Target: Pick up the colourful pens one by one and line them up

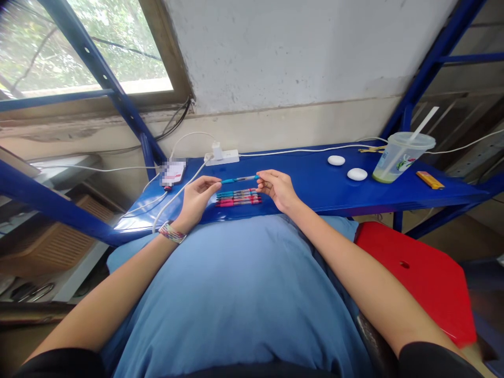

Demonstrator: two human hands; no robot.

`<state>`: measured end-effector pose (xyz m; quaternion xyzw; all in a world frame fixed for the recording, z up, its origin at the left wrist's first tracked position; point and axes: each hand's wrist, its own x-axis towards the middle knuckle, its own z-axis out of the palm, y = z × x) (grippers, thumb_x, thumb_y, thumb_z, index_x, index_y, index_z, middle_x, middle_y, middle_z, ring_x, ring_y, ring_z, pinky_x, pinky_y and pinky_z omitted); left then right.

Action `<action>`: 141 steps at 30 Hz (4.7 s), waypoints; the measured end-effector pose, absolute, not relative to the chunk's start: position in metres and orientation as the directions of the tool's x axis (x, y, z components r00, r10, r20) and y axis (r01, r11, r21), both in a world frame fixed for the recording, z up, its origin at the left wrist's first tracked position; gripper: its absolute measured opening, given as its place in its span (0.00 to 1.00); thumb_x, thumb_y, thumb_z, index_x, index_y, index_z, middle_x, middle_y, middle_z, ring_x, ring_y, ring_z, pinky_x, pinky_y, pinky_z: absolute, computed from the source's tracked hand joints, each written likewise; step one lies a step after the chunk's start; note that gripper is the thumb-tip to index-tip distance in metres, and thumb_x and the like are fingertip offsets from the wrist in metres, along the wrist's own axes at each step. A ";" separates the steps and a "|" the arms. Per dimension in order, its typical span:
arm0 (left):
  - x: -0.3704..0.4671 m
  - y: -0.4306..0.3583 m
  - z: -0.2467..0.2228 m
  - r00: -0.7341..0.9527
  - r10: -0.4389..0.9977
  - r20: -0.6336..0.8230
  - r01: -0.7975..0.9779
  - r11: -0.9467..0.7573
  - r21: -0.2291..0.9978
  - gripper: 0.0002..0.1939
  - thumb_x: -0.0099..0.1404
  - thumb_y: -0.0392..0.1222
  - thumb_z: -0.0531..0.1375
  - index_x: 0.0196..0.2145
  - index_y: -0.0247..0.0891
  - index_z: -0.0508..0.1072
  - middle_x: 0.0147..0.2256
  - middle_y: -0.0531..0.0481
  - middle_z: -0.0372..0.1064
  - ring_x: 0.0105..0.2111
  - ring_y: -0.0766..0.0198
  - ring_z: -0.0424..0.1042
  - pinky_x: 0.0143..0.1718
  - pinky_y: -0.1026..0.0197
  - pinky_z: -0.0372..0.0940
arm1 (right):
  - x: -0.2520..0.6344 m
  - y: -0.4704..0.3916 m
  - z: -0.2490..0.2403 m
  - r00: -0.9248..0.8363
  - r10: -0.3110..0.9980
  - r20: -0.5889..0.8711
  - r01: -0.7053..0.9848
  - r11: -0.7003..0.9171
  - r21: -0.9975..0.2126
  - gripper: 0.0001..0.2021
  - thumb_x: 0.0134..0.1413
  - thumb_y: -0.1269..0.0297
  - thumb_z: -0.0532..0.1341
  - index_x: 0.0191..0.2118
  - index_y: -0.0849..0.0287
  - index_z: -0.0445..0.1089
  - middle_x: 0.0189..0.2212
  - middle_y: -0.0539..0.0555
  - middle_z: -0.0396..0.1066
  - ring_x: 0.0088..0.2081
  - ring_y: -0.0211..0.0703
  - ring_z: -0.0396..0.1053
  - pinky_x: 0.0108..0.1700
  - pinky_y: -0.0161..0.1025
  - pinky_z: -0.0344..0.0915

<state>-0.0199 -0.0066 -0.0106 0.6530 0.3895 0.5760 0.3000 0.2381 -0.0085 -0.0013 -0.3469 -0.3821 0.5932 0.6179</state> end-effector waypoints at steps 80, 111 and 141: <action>-0.019 -0.006 -0.015 0.126 0.827 0.548 0.234 -0.561 0.794 0.17 0.69 0.45 0.70 0.54 0.43 0.80 0.46 0.46 0.82 0.48 0.55 0.81 0.49 0.54 0.75 | 0.240 -0.003 -0.012 -0.078 0.986 0.149 -0.402 0.106 -0.910 0.13 0.48 0.64 0.81 0.36 0.61 0.82 0.28 0.53 0.79 0.28 0.38 0.76 0.34 0.36 0.81; -0.013 -0.013 -0.013 0.055 0.805 0.590 0.138 -0.592 0.794 0.11 0.67 0.46 0.72 0.45 0.41 0.84 0.45 0.46 0.83 0.44 0.57 0.81 0.51 0.52 0.77 | 0.246 -0.009 0.003 -0.399 0.917 -0.021 -0.731 -0.332 -0.596 0.15 0.70 0.73 0.52 0.52 0.61 0.73 0.31 0.54 0.79 0.29 0.37 0.78 0.35 0.33 0.82; -0.017 -0.006 -0.016 0.040 0.824 0.565 0.127 -0.565 0.815 0.14 0.67 0.50 0.72 0.46 0.42 0.85 0.47 0.45 0.83 0.48 0.54 0.82 0.54 0.51 0.76 | 0.247 -0.006 -0.001 -0.382 0.924 -0.030 -0.742 -0.326 -0.585 0.12 0.64 0.74 0.56 0.49 0.60 0.74 0.29 0.54 0.78 0.29 0.38 0.78 0.33 0.31 0.81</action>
